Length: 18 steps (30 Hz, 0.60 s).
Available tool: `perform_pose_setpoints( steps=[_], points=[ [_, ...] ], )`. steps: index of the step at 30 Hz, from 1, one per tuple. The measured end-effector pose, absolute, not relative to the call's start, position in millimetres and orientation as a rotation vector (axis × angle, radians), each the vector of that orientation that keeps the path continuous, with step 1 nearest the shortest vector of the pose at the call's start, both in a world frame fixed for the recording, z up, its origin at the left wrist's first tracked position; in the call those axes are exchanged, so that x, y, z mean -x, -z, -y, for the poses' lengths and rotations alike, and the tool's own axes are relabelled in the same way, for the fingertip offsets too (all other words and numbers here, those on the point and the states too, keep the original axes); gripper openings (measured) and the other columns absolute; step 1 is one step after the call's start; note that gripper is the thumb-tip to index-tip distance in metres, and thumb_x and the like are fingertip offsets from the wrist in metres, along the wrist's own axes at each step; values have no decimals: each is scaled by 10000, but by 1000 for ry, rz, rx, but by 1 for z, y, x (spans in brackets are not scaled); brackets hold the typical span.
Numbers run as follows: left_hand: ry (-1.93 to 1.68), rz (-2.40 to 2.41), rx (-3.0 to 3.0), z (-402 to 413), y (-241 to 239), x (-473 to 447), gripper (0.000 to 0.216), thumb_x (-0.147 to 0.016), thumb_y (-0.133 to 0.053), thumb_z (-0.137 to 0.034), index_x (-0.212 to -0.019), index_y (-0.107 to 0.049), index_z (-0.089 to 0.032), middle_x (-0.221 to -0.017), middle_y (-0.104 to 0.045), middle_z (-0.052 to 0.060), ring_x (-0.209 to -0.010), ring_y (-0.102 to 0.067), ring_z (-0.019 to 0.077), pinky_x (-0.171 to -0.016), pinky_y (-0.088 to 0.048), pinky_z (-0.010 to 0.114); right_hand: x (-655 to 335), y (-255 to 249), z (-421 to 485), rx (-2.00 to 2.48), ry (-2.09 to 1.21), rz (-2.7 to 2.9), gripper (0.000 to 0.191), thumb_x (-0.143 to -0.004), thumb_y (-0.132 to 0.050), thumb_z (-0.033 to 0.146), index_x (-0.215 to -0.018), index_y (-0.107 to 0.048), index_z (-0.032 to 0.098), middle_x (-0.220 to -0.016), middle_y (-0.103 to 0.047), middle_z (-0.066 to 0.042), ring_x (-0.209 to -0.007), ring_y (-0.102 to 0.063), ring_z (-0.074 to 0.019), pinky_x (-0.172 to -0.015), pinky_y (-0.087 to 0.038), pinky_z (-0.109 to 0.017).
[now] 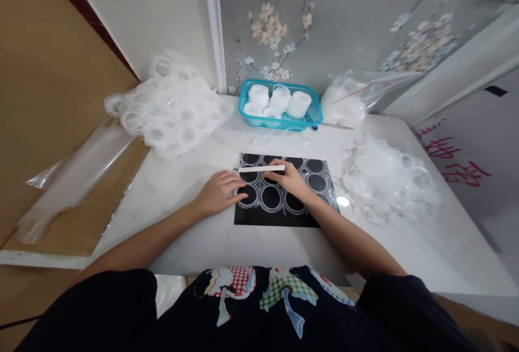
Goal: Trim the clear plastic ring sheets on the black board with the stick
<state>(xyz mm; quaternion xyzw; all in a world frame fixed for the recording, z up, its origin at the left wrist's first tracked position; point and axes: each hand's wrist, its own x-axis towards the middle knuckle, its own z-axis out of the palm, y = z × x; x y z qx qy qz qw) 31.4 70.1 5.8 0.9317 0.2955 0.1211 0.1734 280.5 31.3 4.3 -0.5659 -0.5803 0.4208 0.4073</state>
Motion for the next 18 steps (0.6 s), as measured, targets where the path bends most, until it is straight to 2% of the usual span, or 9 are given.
perform_pose_setpoints(
  steps=[2,6,10,13,18],
  points=[
    [-396,-884,-2638,-74,-7,-34,321,-968,-534,-433,-1125,-704,-210,-1125,-722,78,-1089,-639,239,-1034,-456,412,-281,-5,-30,1415,-1080,1445,182,-785,-675,382,-790,-614,210,-697,-668,5,-630,-554,-152,-633,-416,-297],
    [-372,-1045,-2657,-85,-7,-43,406,-943,-572,-363,-1303,-611,-179,-1228,-633,127,-1090,-580,275,-980,-478,424,-278,-6,-28,1403,-1131,1400,174,-777,-669,361,-825,-599,209,-706,-696,-9,-671,-626,-173,-703,-449,-332],
    [-235,-962,-2727,-94,-10,-53,263,-952,-557,-327,-1121,-702,-186,-1175,-624,116,-1086,-546,278,-963,-460,412,-277,-10,-29,1427,-1199,1313,219,-773,-673,388,-861,-591,205,-670,-715,-18,-570,-594,-156,-594,-414,-299],
    [-122,-789,-2807,-102,-19,-61,201,-950,-552,-271,-1019,-711,-169,-1165,-610,126,-1121,-518,285,-976,-429,411,-279,-12,-29,1463,-1185,1389,209,-800,-650,407,-846,-614,206,-682,-724,-21,-512,-544,-137,-534,-378,-283],
    [75,-503,-2720,-123,-36,-72,94,-876,-623,-230,-858,-694,-171,-1078,-591,106,-1073,-507,274,-961,-403,395,-285,-4,-23,1419,-1131,1597,149,-849,-605,351,-848,-653,209,-814,-755,-45,-761,-685,-199,-740,-496,-346]
  ],
)
